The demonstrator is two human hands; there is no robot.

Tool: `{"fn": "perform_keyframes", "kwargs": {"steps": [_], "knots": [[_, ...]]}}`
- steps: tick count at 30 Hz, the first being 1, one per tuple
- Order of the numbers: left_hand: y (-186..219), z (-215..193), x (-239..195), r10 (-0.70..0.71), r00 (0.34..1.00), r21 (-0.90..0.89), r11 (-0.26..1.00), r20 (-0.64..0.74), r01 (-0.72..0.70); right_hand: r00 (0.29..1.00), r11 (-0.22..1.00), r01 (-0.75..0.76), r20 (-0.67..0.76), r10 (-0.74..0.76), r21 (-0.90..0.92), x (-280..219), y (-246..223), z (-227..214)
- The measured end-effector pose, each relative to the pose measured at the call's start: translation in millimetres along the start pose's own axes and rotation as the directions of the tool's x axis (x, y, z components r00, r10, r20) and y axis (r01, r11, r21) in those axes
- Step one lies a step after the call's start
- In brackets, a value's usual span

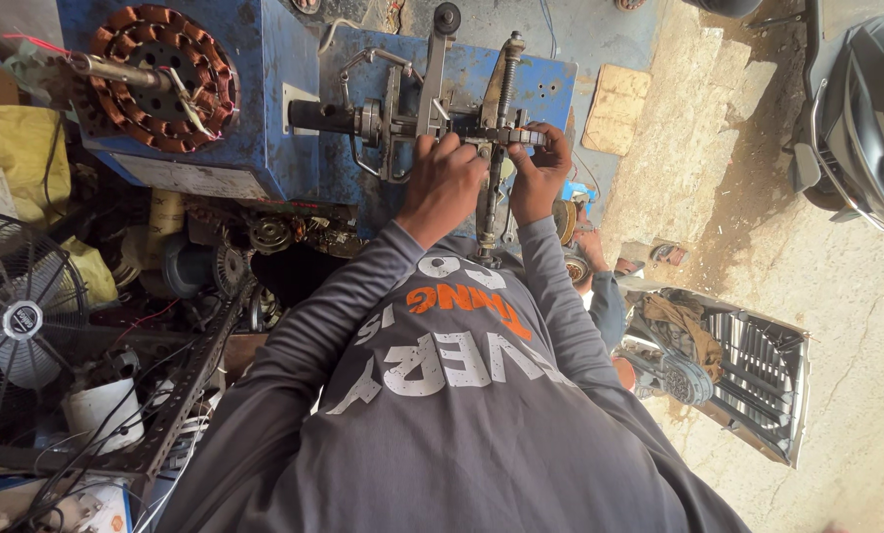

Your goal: The person uses a motor-winding machine to position and tension copper coils into a fan stator, adjusting the stator and wire by hand throughout the process.

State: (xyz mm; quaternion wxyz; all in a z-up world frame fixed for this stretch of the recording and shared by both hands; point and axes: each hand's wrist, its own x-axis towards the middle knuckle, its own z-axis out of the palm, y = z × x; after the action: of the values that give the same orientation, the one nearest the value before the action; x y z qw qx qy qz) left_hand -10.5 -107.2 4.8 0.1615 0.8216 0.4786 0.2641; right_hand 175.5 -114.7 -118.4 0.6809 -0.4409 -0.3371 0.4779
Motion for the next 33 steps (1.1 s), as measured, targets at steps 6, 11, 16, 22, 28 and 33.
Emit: {"fn": "perform_keyframes", "kwargs": {"steps": [6, 11, 16, 22, 28, 33], "knots": [[-4, 8, 6, -0.112, 0.994, -0.058, 0.992, -0.011, 0.111, 0.999, 0.999, -0.02, 0.031, 0.02, -0.027, 0, -14, 9], [-4, 14, 14, -0.129, 0.99, -0.082, 0.989, -0.065, 0.124, 0.955, 0.901, 0.231, 0.265, -0.136, -0.368, 16, -56, 24], [-4, 16, 9, -0.111, 0.993, -0.067, 0.992, -0.042, 0.108, 0.84, 0.774, 0.284, 0.535, 0.083, -0.566, 39, -92, 22], [-8, 20, 1, -0.058, 0.989, 0.082, 0.996, 0.135, 0.047, 0.81, 0.799, 0.174, 0.545, 0.217, -0.576, 50, -98, 28], [-2, -1, -8, -0.037, 0.983, 0.176, 0.984, 0.181, 0.004, 0.749, 0.229, 0.638, 0.523, -0.406, -0.736, -14, -87, 47], [-20, -19, 5, -0.021, 0.988, 0.219, 0.976, 0.153, -0.013, 0.844, 0.318, 0.536, 0.484, -0.231, -0.782, -26, -90, 52]]}}
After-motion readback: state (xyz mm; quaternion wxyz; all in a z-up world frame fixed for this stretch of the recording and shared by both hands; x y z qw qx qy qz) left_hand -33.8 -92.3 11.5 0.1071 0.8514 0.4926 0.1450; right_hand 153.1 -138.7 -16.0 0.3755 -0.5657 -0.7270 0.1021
